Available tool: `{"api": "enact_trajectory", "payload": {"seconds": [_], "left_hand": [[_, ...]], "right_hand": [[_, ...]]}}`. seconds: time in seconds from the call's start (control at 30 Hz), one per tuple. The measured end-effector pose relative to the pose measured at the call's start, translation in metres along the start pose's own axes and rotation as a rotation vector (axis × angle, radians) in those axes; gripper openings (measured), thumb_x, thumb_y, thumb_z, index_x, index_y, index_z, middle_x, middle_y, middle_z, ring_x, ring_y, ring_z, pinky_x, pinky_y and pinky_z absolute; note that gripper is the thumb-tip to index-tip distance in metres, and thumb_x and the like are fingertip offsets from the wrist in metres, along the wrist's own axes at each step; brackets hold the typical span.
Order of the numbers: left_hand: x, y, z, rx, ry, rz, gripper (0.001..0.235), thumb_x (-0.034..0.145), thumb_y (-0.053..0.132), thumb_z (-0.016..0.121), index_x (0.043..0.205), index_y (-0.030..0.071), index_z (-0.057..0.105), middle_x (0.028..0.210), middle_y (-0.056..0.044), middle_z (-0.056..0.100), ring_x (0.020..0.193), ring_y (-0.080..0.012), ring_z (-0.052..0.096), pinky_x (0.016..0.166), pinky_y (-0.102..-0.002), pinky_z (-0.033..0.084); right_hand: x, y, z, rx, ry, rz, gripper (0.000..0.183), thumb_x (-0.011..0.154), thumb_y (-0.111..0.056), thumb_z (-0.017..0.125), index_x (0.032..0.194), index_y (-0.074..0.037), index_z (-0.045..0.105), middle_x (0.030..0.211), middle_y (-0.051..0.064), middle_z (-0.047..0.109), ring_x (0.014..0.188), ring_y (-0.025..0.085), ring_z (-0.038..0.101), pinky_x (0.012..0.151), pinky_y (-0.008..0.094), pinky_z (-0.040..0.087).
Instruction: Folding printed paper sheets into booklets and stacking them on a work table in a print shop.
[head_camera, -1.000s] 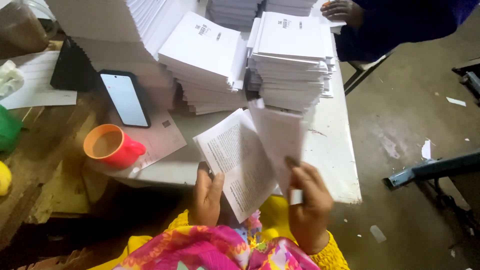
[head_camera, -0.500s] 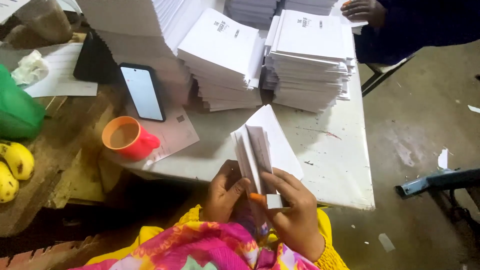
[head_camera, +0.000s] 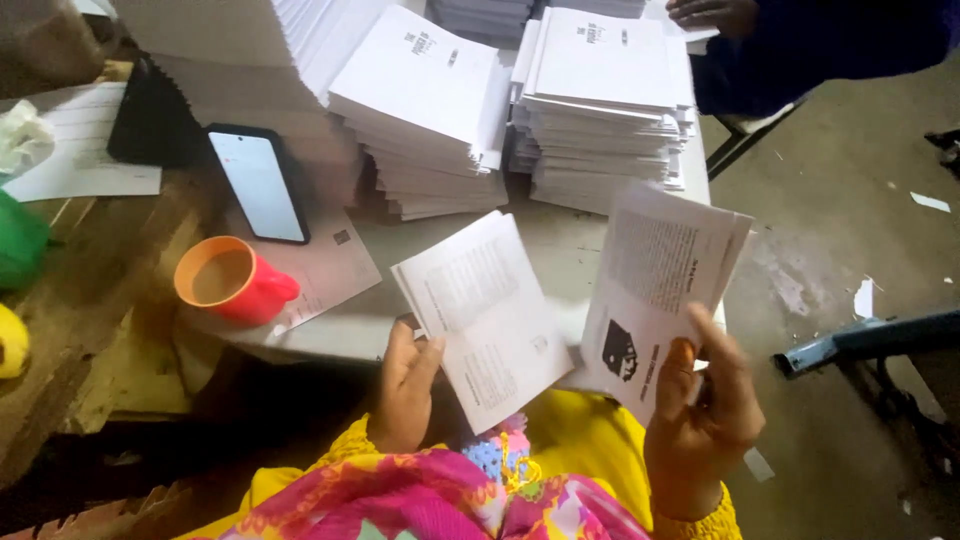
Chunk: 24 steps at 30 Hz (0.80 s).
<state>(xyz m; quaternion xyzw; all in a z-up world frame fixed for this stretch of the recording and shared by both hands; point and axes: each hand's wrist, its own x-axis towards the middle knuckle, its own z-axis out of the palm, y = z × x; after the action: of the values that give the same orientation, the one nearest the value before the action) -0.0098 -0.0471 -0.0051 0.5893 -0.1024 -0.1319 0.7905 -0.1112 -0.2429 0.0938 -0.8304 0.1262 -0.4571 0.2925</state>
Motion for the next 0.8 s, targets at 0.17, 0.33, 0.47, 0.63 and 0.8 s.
{"api": "enact_trajectory", "payload": {"seconds": [0.17, 0.33, 0.47, 0.63, 0.8], "left_hand": [[-0.003, 0.011, 0.005, 0.048, 0.022, -0.141, 0.038, 0.090, 0.031, 0.049, 0.122, 0.012, 0.044, 0.129, -0.012, 0.065, 0.117, -0.0248, 0.065, 0.092, -0.036, 0.056], [-0.007, 0.023, 0.016, 0.010, -0.023, -0.067, 0.040, 0.093, 0.021, 0.047, 0.130, 0.006, 0.044, 0.121, -0.016, 0.065, 0.114, -0.0261, 0.064, 0.098, -0.037, 0.051], [-0.010, 0.034, 0.022, -0.289, -0.149, -0.053, 0.046, 0.092, 0.014, 0.054, 0.133, 0.001, 0.039, 0.120, -0.020, 0.061, 0.111, -0.0276, 0.061, 0.093, -0.038, 0.052], [-0.008, 0.033, 0.017, -0.127, -0.131, -0.190, 0.037, 0.088, 0.023, 0.060, 0.120, 0.005, 0.056, 0.115, -0.016, 0.068, 0.110, -0.0272, 0.067, 0.092, -0.040, 0.058], [-0.006, 0.029, 0.015, -0.098, -0.086, -0.206, 0.033, 0.091, 0.020, 0.051, 0.121, 0.007, 0.048, 0.109, -0.017, 0.069, 0.105, -0.0282, 0.068, 0.088, -0.040, 0.058]], "right_hand": [[-0.020, 0.027, 0.014, -0.139, -0.010, -0.236, 0.035, 0.078, 0.019, 0.054, 0.111, 0.013, 0.062, 0.110, 0.033, 0.063, 0.101, 0.044, 0.066, 0.090, 0.048, 0.056], [-0.024, -0.011, 0.034, 0.054, -0.433, -0.087, 0.057, 0.056, 0.005, 0.052, 0.110, -0.003, 0.068, 0.114, 0.017, 0.068, 0.105, 0.031, 0.067, 0.095, 0.040, 0.053], [-0.030, -0.022, 0.046, 0.033, -0.479, -0.218, 0.056, 0.075, -0.046, 0.076, 0.110, -0.004, 0.064, 0.112, 0.014, 0.065, 0.097, 0.029, 0.067, 0.078, 0.038, 0.054], [-0.024, -0.030, 0.043, 0.020, -0.485, -0.082, 0.044, 0.066, -0.006, 0.072, 0.110, -0.008, 0.069, 0.110, 0.013, 0.069, 0.095, 0.028, 0.068, 0.079, 0.038, 0.056], [-0.024, -0.013, 0.036, 0.078, -0.390, 0.069, 0.033, 0.083, -0.006, 0.062, 0.115, -0.009, 0.066, 0.090, 0.006, 0.062, 0.073, 0.017, 0.052, 0.070, 0.029, 0.047]]}}
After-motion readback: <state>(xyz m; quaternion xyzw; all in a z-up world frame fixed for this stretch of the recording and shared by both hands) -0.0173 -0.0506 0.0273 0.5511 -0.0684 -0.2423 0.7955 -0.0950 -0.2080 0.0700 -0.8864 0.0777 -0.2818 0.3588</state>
